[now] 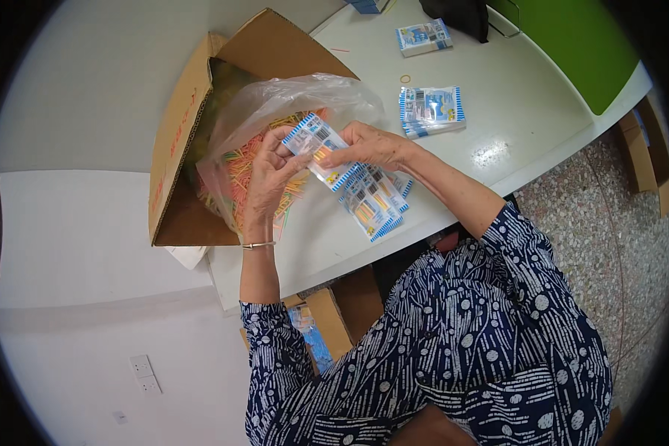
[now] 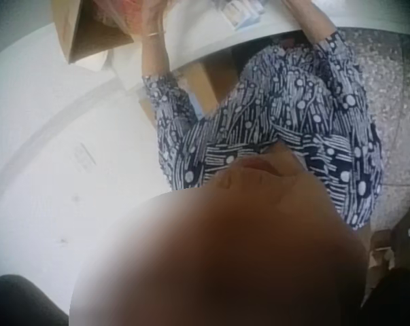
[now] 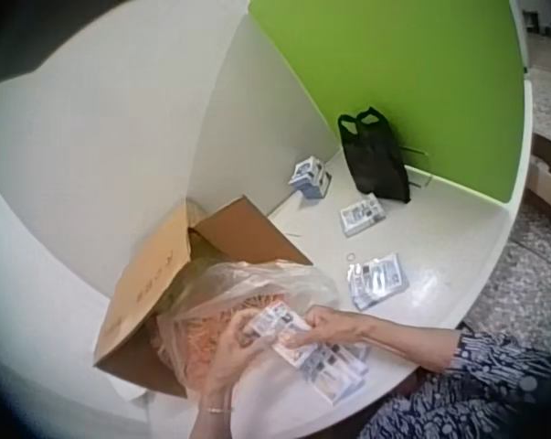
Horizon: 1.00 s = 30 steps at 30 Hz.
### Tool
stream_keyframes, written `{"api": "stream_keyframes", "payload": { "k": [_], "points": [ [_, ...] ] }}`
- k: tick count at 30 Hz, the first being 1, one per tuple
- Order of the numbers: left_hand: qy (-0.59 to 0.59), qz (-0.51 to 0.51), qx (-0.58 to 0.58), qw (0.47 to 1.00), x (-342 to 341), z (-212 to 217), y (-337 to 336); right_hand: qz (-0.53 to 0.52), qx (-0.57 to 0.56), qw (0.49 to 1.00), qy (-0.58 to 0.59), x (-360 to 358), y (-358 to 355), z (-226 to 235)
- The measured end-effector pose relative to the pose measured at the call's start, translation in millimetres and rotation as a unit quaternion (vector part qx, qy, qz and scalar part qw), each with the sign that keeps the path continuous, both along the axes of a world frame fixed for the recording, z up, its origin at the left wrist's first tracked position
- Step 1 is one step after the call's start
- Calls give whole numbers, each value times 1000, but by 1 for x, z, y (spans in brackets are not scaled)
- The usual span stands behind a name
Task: The recorder is placing several small colorful sticks into plastic packets and stacking them on the table.
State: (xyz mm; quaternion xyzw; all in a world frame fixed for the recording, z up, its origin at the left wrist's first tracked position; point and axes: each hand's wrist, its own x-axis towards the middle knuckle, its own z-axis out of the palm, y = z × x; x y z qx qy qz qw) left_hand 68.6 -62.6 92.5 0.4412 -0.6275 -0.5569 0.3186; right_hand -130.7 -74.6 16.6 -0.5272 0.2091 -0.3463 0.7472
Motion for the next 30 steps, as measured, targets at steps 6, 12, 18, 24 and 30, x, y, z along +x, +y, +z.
{"api": "stream_keyframes", "payload": {
  "k": [6, 12, 18, 24, 30],
  "points": [
    [-1, 19, -52, 998, -12, -2, 6, -19, 35, 999, -25, 0, 6, 0],
    [-92, 39, -117, 988, -23, -1, 12, 39, 8, 999, 22, 1, 9, 0],
    [-73, 70, -140, 985, -24, -11, 15, 33, 7, 999, 38, 2, 12, -8],
    [-79, 72, -129, 986, -27, -10, 20, 66, 16, 997, 43, -3, 15, 0],
    [-60, 93, -117, 987, -23, -39, 37, -9, -146, 970, 197, -28, 20, 3]
  ]
}}
